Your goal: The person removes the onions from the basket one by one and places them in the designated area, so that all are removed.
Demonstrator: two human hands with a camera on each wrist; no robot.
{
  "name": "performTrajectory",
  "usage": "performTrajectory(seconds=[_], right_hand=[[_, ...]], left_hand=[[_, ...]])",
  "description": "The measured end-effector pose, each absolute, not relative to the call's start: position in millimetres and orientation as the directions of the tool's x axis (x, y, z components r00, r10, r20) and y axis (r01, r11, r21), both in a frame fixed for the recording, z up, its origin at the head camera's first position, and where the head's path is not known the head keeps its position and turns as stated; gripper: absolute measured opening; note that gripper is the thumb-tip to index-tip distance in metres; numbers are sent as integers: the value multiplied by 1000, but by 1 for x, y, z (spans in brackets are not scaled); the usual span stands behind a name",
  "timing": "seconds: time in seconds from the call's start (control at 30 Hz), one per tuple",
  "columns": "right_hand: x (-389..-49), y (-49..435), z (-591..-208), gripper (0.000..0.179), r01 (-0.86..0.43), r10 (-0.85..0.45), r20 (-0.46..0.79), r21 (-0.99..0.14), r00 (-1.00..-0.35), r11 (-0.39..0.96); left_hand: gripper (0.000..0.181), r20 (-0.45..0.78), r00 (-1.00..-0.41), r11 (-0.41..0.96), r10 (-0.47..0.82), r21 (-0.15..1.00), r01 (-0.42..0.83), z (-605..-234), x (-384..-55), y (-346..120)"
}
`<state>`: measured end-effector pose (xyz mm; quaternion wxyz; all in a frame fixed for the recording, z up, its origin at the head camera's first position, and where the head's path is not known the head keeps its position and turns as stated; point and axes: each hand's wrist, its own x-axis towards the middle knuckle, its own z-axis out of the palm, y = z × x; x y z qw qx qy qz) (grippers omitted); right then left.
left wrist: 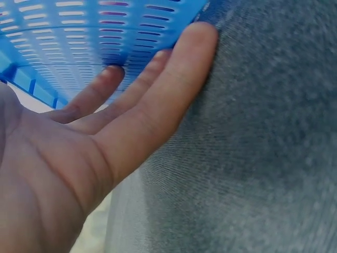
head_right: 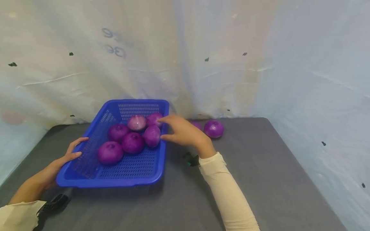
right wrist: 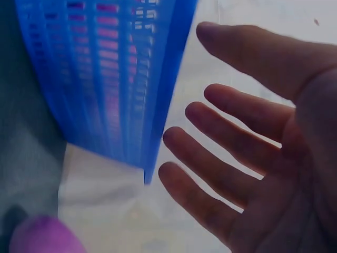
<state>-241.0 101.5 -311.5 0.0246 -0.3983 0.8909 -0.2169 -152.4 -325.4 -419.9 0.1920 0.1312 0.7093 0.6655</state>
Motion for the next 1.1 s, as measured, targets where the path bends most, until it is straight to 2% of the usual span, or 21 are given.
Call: performTrajectory(seconds=[0.07,0.1,0.23,0.37,0.47,0.67,0.8,0.93,1.1], right_hand=[[-240,93,-313,60,-710,-731,123,-393,-671,585],[-239,90,-313,60,-713,-736,119,-389,-666,583],[-238,74,-314,57,-726,-752,114,-386,-650,569],[-238,53,-317,55,-744,-768,145,-413,-623,526],[-244,38,-328,55,-762,-774,158,-375,-614,528],[-249,24,-343,62,-708,-698,133,-213,-703,673],[-248,23,-344,65,-665,-655,123,-203,-746,719],[-247,22,-347,64,-661,-655,107,-206,-748,722],[-246,22,-346,61,-663,-657,106,-209,-746,719]], left_hand=[[52,-114,-885,71,452,993,-92,-419,-151,-327],[52,-192,-864,122,465,981,-152,-415,-148,-329],[54,-238,-859,139,454,971,-195,-410,-149,-331],[58,-221,-890,200,398,968,-151,-406,-151,-331],[59,-192,-910,222,369,968,-114,-403,-150,-330],[58,-206,-904,248,374,962,-117,-394,-150,-325],[65,-238,-907,385,347,918,-93,-386,-151,-320],[70,-244,-921,559,304,828,-35,-378,-151,-314],[68,-236,-934,627,268,779,-17,-375,-153,-305]])
